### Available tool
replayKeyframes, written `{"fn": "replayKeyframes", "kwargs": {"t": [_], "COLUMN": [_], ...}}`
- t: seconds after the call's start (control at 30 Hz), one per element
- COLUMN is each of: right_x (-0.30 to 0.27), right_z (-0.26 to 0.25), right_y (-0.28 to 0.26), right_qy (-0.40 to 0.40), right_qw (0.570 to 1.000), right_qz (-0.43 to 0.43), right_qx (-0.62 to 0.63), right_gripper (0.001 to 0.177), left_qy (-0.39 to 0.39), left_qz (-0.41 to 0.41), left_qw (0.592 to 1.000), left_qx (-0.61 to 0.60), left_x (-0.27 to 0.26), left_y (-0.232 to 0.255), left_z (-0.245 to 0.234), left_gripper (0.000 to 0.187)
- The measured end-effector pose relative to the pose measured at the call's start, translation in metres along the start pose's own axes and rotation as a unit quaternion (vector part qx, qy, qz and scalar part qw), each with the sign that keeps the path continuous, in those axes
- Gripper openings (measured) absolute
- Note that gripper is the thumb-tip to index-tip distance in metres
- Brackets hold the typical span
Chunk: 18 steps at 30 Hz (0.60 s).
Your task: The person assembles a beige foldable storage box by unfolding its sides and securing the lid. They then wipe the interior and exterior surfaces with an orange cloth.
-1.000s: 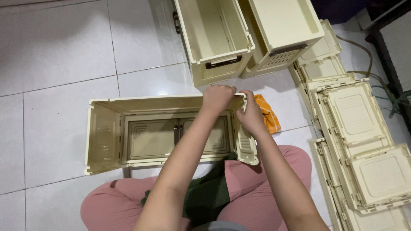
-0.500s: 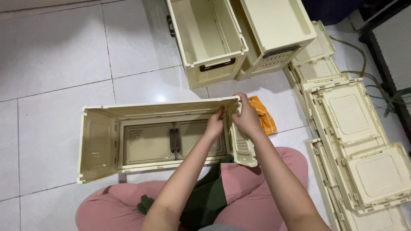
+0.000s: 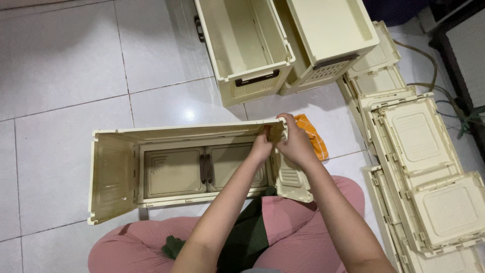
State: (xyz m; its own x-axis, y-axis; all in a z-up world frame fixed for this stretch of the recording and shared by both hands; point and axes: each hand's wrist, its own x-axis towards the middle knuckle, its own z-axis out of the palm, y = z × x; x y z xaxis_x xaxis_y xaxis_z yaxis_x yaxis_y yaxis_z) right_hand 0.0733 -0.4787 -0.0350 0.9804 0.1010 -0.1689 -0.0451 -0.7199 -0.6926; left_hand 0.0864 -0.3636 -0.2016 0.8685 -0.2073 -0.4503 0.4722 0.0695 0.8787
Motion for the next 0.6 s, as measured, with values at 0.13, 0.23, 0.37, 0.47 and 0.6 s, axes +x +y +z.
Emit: {"fn": "replayKeyframes", "kwargs": {"t": [0.13,0.23,0.37,0.47,0.6], "right_x": [-0.001,-0.004,-0.003,-0.004,0.003], "right_z": [0.002,0.006,0.01,0.02,0.026], "right_y": [-0.001,-0.002,-0.003,-0.006,-0.011], "right_qy": [0.011,0.006,-0.001,0.055,0.051], "right_qw": [1.0,0.999,0.997,0.998,0.996], "right_qz": [-0.002,0.023,0.069,0.028,0.068], "right_qx": [-0.013,-0.024,-0.018,0.017,-0.001], "right_gripper": [0.072,0.072,0.071,0.07,0.07], "left_qy": [-0.018,-0.032,0.037,0.079,0.093], "left_qz": [0.07,0.046,0.039,0.027,-0.01], "left_qw": [0.996,0.97,0.834,0.763,0.739], "left_qx": [0.052,0.235,0.549,0.641,0.667], "left_x": [0.005,0.001,-0.021,-0.05,-0.081], "left_y": [-0.009,-0.01,0.0,0.007,0.016], "left_z": [-0.013,-0.046,-0.108,-0.14,-0.162], "left_gripper": [0.07,0.066,0.048,0.047,0.059]}}
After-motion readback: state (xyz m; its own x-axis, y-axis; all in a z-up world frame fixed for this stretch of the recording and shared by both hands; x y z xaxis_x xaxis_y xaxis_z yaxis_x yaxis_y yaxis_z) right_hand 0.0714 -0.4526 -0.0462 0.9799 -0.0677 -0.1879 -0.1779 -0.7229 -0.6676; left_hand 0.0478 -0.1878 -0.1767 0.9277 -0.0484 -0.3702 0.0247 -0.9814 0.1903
